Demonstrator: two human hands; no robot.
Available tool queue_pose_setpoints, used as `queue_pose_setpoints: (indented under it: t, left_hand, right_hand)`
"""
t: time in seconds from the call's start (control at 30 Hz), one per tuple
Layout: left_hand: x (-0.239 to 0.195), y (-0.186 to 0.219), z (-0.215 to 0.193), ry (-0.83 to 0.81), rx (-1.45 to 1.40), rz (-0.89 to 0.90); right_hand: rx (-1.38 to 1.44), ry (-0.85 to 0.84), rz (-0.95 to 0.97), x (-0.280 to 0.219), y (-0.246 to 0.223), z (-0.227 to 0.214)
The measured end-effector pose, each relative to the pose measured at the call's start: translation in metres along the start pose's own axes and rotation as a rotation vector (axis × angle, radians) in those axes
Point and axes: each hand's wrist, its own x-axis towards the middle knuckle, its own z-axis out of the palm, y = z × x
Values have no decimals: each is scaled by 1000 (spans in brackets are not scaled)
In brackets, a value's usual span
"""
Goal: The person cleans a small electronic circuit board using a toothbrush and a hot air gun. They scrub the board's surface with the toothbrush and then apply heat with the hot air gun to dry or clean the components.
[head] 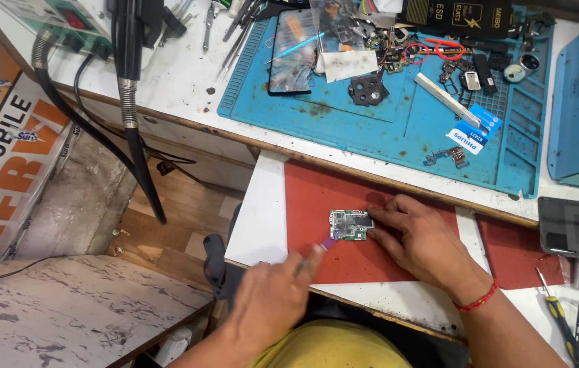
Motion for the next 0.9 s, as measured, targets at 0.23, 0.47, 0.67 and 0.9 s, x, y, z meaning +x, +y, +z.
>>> queue_pose_setpoints:
  t: [0.23,0.47,0.67,0.9]
  left_hand:
    - [-1,-4,8,-24,-2,-44]
    - [-5,10,7,-28,-166,-109]
    - [-2,1,2,-76,-102,-60]
    - [3,3,7,-29,-137,-42]
  right_hand:
    - [0,32,-37,-1,1,1]
    - [43,39,-28,0,2,3]
    - [22,1,30,1,-1,1]
    - [3,21,-24,-1,3,1]
